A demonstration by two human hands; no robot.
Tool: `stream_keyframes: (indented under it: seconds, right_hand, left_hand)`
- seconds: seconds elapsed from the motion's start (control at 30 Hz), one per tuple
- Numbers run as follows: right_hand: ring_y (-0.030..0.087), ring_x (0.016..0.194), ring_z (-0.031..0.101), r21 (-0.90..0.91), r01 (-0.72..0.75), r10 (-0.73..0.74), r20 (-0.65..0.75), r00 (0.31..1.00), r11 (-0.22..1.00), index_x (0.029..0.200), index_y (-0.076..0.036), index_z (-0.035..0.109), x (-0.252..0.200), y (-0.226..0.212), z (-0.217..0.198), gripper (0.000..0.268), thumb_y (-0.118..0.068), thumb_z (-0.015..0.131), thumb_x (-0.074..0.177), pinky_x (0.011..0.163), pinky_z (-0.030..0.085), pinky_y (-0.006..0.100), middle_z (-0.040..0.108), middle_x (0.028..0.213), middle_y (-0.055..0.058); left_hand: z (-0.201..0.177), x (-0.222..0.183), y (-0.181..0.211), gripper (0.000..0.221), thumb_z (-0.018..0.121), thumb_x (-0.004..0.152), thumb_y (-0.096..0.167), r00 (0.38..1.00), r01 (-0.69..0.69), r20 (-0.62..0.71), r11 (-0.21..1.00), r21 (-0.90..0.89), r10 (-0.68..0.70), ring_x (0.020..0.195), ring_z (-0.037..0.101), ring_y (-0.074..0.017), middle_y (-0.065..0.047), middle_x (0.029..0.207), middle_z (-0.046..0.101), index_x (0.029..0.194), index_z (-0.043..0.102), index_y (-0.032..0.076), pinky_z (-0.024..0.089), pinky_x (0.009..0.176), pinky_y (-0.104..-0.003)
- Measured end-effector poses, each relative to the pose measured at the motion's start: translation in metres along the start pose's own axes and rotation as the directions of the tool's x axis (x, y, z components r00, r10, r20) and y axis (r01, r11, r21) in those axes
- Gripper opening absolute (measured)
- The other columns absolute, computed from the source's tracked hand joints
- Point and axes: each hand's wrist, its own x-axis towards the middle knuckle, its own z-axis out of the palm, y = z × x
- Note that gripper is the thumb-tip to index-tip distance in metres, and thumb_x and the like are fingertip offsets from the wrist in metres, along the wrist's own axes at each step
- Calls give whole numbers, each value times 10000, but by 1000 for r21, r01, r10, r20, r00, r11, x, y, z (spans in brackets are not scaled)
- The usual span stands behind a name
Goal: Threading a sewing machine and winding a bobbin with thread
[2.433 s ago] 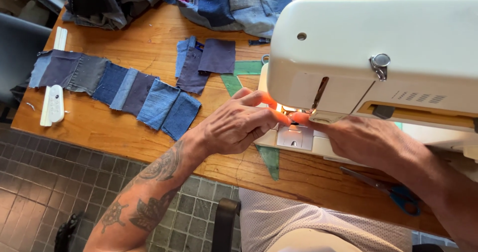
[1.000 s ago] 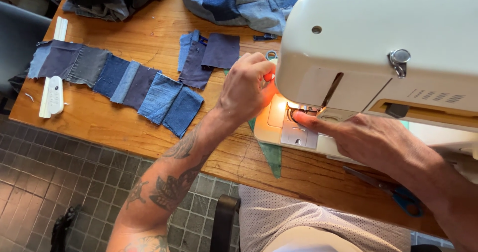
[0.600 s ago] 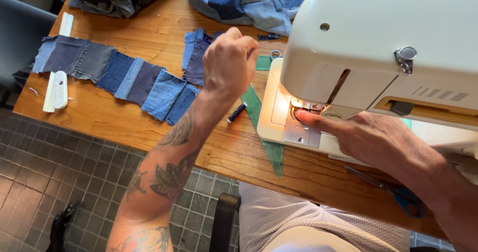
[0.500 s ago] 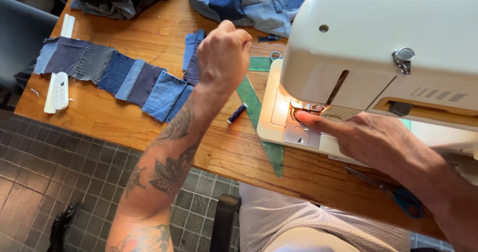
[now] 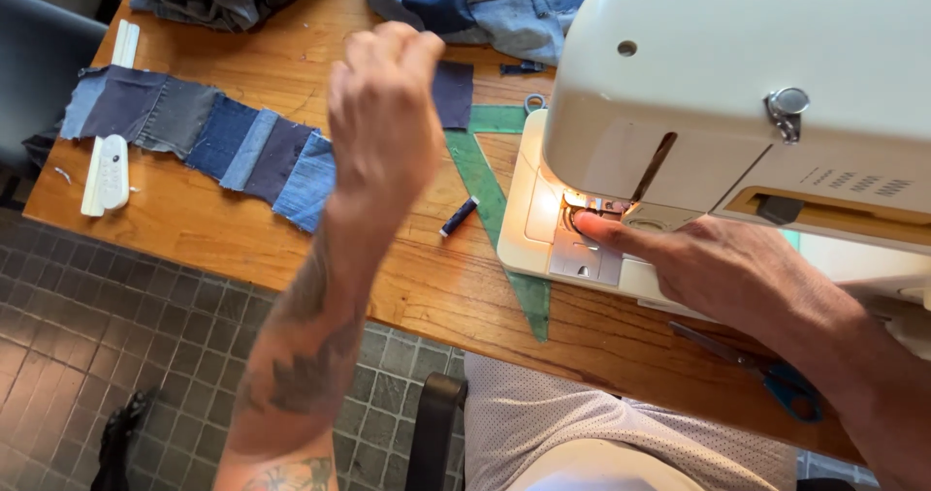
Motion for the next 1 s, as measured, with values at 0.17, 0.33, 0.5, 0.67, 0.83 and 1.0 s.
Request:
stream_keyframes:
  seconds: [0.17, 0.33, 0.5, 0.67, 0.83, 1.0]
  right_hand:
    - [156, 449, 365, -45, 57, -58, -24, 998, 997, 1837, -771, 39, -1, 3, 8, 1257, -8, 568, 991, 465, 472, 450, 484, 494, -38]
    - [182, 476, 462, -75, 78, -81, -37, 996, 994, 1842, -720, 60, -1, 4, 4, 1269, -12, 620, 950, 511, 518, 468, 520, 512, -29]
    - [150, 480, 514, -122, 102, -97, 43, 994, 987, 1890, -649, -73, -2, 2, -4, 1272, -2, 592, 1019, 531, 551, 429, 577, 518, -66]
    - [152, 454, 555, -169, 149, -154, -20, 988, 974, 1895, -588, -66, -1, 8, 9, 1240, -18, 577, 1001, 541, 564, 427, 605, 521, -64]
    - [75, 425, 481, -259, 167, -171, 7, 985, 951, 1928, -482, -156, -4, 5, 3, 1241, 8, 561, 1041, 517, 564, 354, 549, 486, -115]
    - [103, 443, 510, -234, 146, -150, -1, 989, 961, 1910, -561, -140, -3, 4, 2, 1274, 2, 557, 1005, 512, 542, 391, 541, 502, -100]
  left_hand:
    - [-19, -52, 58, 312, 712, 986, -63, 986, -164, -69, 811, -562, 152, 1234, 699, -413, -207, 1321, 774, 1269, 824, 6, 582, 1077, -564]
    - [-7, -75, 74, 424, 693, 977, 43, 955, -253, -21, 780, -572, 294, 1350, 658, -427, -200, 1435, 690, 1365, 803, 173, 537, 1074, -577]
    - [-3, -75, 72, 234, 647, 1204, 218, 930, -346, -73, 790, -505, 360, 1339, 660, -416, -167, 1393, 687, 1378, 804, 220, 551, 1079, -569]
    - [-10, -66, 74, 278, 764, 1126, 149, 885, -459, -85, 827, -326, 458, 1269, 697, -372, -138, 1372, 701, 1394, 796, 215, 574, 1076, -522]
    - [-13, -70, 79, 348, 750, 1073, 121, 873, -480, -8, 854, -200, 488, 1312, 694, -360, -126, 1346, 714, 1418, 771, 165, 571, 1156, -506]
    - [-9, -77, 89, 267, 699, 1141, 114, 882, -470, -55, 866, -173, 468, 1322, 727, -416, -179, 1360, 724, 1388, 780, 53, 599, 1184, -529]
